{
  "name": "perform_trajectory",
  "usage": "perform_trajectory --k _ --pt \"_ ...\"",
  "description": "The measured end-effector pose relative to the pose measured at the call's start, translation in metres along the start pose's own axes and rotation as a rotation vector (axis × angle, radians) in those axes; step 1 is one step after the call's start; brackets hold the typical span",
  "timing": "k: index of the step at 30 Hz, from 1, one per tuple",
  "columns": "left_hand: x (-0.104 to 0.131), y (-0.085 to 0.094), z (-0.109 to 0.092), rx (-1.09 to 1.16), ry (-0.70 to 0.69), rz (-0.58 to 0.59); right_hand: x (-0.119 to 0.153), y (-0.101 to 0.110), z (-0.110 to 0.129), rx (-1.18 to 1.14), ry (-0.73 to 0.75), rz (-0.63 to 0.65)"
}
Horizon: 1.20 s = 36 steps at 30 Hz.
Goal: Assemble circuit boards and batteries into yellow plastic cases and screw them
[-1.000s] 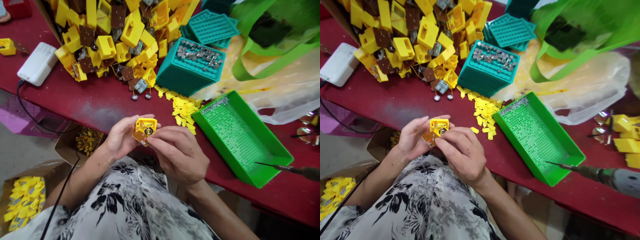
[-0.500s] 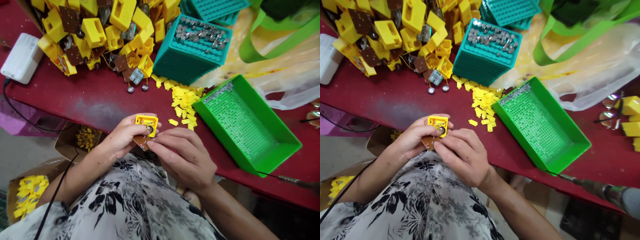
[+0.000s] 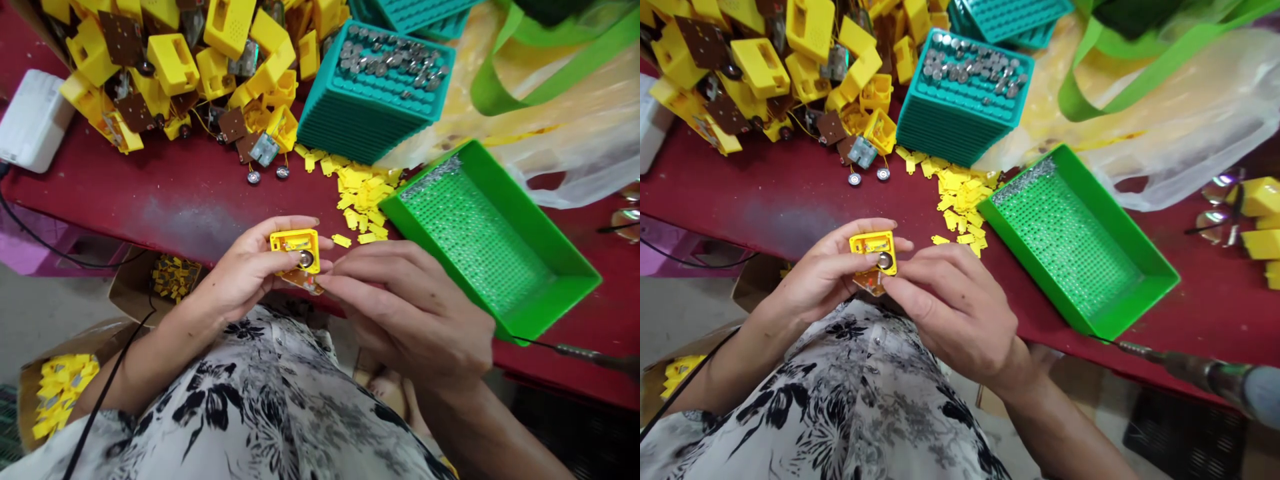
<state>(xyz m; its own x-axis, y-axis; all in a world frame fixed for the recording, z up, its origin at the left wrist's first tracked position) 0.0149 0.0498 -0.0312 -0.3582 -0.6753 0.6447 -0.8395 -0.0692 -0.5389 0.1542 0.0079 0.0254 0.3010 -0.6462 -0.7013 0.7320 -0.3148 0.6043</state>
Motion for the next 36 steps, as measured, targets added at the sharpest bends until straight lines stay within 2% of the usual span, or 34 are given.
perform_trajectory --k 4,8,12,15,20,23,28,32,36 --pt "0.001 -0.001 -0.002 -0.102 -0.026 -0.016 -0.007 0.000 -0.003 0.010 -0.103 0.012" --pt "0.001 0.000 -0.004 -0.114 -0.008 0.050 -0.014 0.000 -0.010 -0.080 -0.272 0.032" --pt "0.003 0.003 -0.006 -0.058 0.016 0.115 -0.019 0.001 -0.016 -0.060 -0.323 0.095" --pt "0.006 0.004 -0.007 -0.066 -0.005 0.117 -0.020 0.001 -0.018 -0.081 -0.357 0.079" --pt "0.006 0.001 -0.009 -0.215 -0.179 0.024 -0.022 -0.001 -0.011 -0.048 -0.320 0.013" --pt "0.004 -0.002 -0.010 -0.287 -0.260 0.021 -0.022 0.002 -0.009 -0.029 -0.325 -0.016" --pt "0.003 -0.001 -0.010 -0.318 -0.239 0.061 -0.024 0.013 -0.009 -0.018 -0.396 -0.049" --pt "0.004 0.000 -0.011 -0.279 -0.230 0.078 -0.025 0.017 -0.010 -0.055 -0.432 0.001" --pt "0.007 -0.002 -0.012 -0.287 -0.248 0.092 -0.025 0.015 -0.010 -0.044 -0.347 0.127"
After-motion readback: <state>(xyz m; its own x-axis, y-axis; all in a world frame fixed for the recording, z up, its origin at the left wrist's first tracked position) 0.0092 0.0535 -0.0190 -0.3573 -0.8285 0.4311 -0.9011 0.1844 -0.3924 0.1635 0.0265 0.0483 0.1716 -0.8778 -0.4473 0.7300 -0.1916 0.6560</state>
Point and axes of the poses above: each hand's wrist, its own x-axis away from the middle knuckle, its own y-axis out of the back of the hand, z = x × y, the point moved 4 cm from there along -x, towards the middle knuckle, and after that the axes turned 15 degrees about -z, right-handed, at the moved point
